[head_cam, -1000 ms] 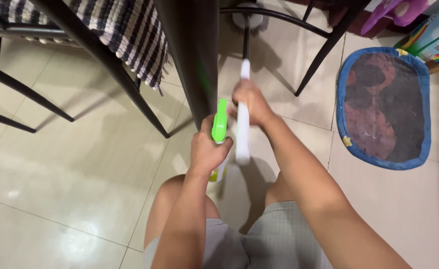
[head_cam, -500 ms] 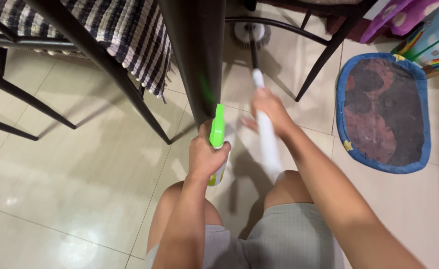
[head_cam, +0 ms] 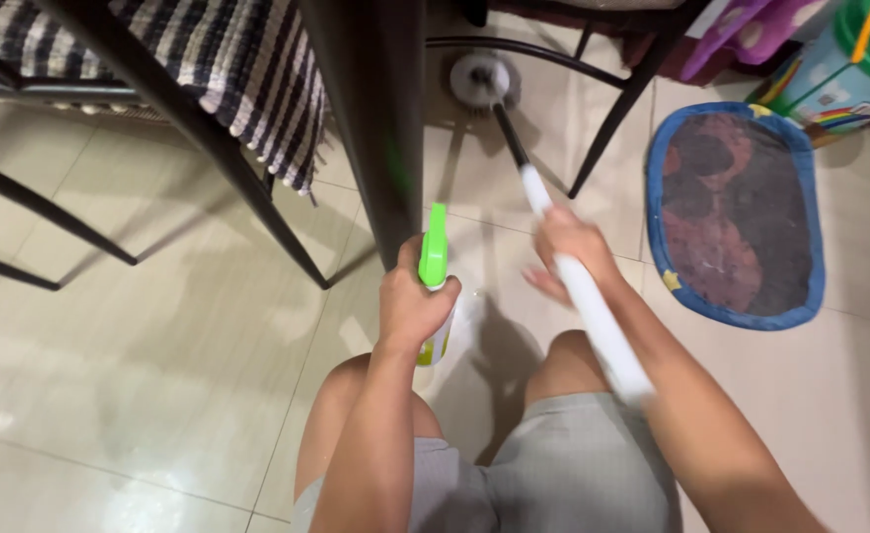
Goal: Mopping the floor using a spray bottle and a spin mop.
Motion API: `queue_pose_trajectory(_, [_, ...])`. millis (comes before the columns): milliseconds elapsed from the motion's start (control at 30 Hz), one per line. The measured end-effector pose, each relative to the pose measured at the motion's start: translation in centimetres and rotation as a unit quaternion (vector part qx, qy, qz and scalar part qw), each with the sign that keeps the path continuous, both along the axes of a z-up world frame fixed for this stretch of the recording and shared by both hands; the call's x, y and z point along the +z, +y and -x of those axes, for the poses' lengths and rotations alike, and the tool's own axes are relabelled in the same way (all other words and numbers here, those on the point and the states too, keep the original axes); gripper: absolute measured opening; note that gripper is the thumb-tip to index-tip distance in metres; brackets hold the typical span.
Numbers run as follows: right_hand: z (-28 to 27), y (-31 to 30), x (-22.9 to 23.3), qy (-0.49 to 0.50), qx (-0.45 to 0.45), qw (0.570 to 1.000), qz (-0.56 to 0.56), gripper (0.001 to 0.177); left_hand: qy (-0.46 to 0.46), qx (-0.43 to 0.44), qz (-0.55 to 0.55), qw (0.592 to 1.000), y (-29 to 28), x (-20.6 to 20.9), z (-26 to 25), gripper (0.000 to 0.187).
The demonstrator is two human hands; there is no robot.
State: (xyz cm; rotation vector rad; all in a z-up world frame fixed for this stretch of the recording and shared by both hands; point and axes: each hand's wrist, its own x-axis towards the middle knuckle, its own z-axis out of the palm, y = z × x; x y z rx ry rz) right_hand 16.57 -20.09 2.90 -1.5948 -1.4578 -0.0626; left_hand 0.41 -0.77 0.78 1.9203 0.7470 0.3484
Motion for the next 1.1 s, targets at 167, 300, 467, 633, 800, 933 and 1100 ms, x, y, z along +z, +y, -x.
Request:
queue_pose_trajectory(167, [4.5,-5.7,2.1,0.021,-0.009,1.0,-0.017,0.034,-0.002,-0.002,0.001,1.0,0.0,-0.5,-0.2,0.067])
queue_pose_trajectory(300, [-0.6,-4.0,-2.7,0.052,-0.02,0.997,-0.043,0.03,-0.001,-0.013,-0.056,0.998,0.3,-2.0,-0.4,0.069])
queue_pose_trajectory(467, [-8.5,2.8,-2.8,-0.027,-0.05,0.998,-0.043,0.032,0.017,-0.015,-0.039,0.999,-0.6,-0.9,0.0,0.069])
queue_pose_trajectory(633, [-10.8,4.7,-5.6,-0.056,-0.097,0.993,-0.046,0.029,0.017,-0.03,-0.033,0.999,-2.3,0.1,0.1,0.069])
queue_pose_trajectory(800, [-4.9,1.0,-9.3,0.243,-0.1,0.965,-0.001,0.031,0.005,-0.043,-0.05,0.998,-2.8,-0.2,-0.2,0.07])
queue_pose_trajectory(933, [4.0,-2.6,-2.3,-0.046,-0.049,0.996,0.062,0.04,-0.009,-0.047,-0.032,0.998,-2.4,0.2,-0.4,0.068])
queue_pose_trajectory(1100, [3.2,-4.2,-1.2,-0.042,-0.018,0.998,0.033,0.04,-0.011,-0.041,-0.046,0.998,-1.5,-0.1,-0.4,0.069])
